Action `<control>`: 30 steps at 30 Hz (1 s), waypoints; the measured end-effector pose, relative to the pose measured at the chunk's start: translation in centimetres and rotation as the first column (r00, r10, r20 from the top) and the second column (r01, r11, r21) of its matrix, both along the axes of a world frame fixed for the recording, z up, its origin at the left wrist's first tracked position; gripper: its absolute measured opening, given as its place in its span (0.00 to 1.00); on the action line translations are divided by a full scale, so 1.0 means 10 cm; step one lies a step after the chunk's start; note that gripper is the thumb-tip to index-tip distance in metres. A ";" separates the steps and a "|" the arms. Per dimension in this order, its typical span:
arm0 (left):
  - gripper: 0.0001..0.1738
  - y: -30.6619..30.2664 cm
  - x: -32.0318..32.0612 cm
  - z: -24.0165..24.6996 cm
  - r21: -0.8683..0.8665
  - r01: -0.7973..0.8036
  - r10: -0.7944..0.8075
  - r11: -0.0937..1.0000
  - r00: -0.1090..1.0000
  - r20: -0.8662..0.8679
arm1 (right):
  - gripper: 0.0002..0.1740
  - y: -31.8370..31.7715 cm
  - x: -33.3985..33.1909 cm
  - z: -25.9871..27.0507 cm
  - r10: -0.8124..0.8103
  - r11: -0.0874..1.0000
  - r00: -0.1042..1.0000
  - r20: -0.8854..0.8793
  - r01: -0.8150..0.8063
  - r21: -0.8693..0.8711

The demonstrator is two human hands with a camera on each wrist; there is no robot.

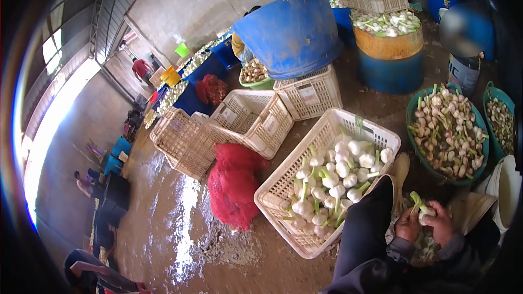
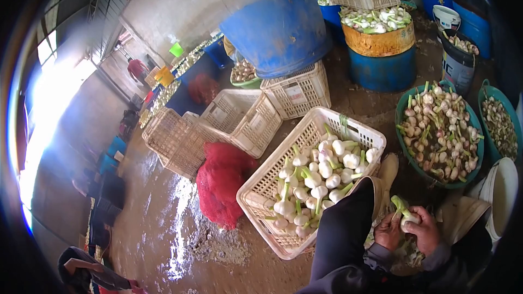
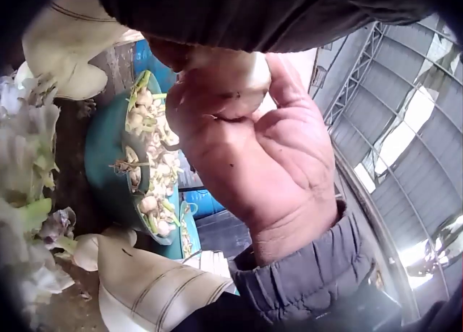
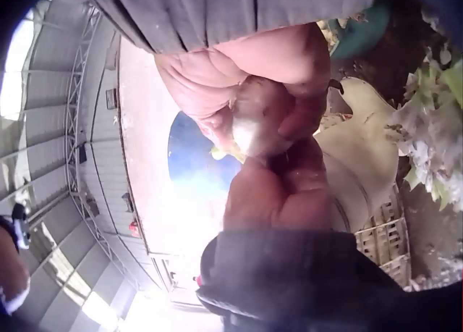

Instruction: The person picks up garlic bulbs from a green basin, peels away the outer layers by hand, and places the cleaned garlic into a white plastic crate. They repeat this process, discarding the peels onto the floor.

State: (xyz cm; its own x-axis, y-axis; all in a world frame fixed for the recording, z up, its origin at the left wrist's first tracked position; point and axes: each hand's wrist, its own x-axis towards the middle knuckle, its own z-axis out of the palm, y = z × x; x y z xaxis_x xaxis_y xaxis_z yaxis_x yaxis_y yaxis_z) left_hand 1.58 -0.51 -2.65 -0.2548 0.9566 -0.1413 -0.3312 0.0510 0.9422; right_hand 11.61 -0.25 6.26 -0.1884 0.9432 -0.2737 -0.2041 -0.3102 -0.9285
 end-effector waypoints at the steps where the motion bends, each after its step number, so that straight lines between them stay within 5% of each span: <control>1: 0.11 0.01 0.00 -0.03 -0.070 0.020 -0.013 0.997 0.995 0.104 | 0.23 -0.01 0.00 0.06 -0.055 0.995 0.995 -0.084 0.047 -0.084; 5: 0.13 0.04 -0.04 -0.04 -0.135 0.093 -0.080 0.986 0.992 0.100 | 0.25 0.00 0.08 0.10 0.034 0.995 0.993 -0.115 -0.045 -0.093; 13: 0.16 0.09 -0.02 -0.28 -0.238 0.119 -0.022 0.964 0.927 0.376 | 0.25 -0.03 0.20 0.22 0.050 0.988 0.918 -0.393 -0.103 -0.117; 16: 0.16 0.10 -0.03 -0.39 -0.293 0.134 -0.061 0.947 0.967 0.246 | 0.25 0.00 0.32 0.18 -0.055 0.991 0.837 -0.544 -0.021 -0.132; 18: 0.16 0.14 -0.04 -0.48 -0.376 0.240 -0.108 0.895 0.934 0.340 | 0.26 0.04 0.41 0.13 -0.045 0.996 0.830 -0.556 -0.008 -0.092; 19: 0.18 0.16 -0.06 -0.49 -0.374 0.311 -0.321 0.874 0.946 0.037 | 0.25 0.07 0.41 0.14 -0.087 0.995 0.858 -0.507 0.055 -0.079; 21: 0.20 0.14 -0.02 -0.48 -0.395 0.374 -0.495 0.839 0.826 -0.269 | 0.25 0.09 0.41 0.19 -0.164 0.986 0.861 -0.482 0.160 -0.050; 22: 0.23 0.08 0.03 -0.26 -0.412 0.303 -0.489 0.859 0.722 -0.490 | 0.25 0.10 0.43 0.18 -0.165 0.986 0.860 -0.482 0.161 -0.050; 24: 0.28 0.00 0.03 -0.05 -0.409 0.232 -0.464 0.883 0.568 -0.680 | 0.26 0.14 0.47 0.16 -0.129 0.991 0.974 -0.186 0.133 0.010; 27: 0.29 -0.06 0.02 -0.09 -0.086 0.283 -0.260 0.955 0.663 -0.702 | 0.28 0.10 0.43 0.21 -0.100 0.995 0.995 0.026 0.099 0.023; 29: 0.25 0.04 0.05 -0.27 -0.069 0.400 -0.398 0.914 0.850 -0.344 | 0.28 0.07 0.42 -0.04 -0.120 0.982 0.967 0.225 0.082 0.170; 30: 0.25 0.05 0.04 -0.35 -0.072 0.400 -0.399 0.914 0.850 -0.345 | 0.28 0.04 0.41 -0.12 -0.120 0.982 0.967 0.223 0.083 0.168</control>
State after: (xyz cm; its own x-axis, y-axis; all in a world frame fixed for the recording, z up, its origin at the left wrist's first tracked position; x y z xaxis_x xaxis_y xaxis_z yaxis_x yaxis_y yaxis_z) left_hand 1.99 -0.04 -6.12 0.1174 0.9866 -0.1130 0.0629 0.1061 0.9924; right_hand 15.74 0.13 5.11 -0.0385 0.9885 -0.1461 -0.0011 -0.1463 -0.9892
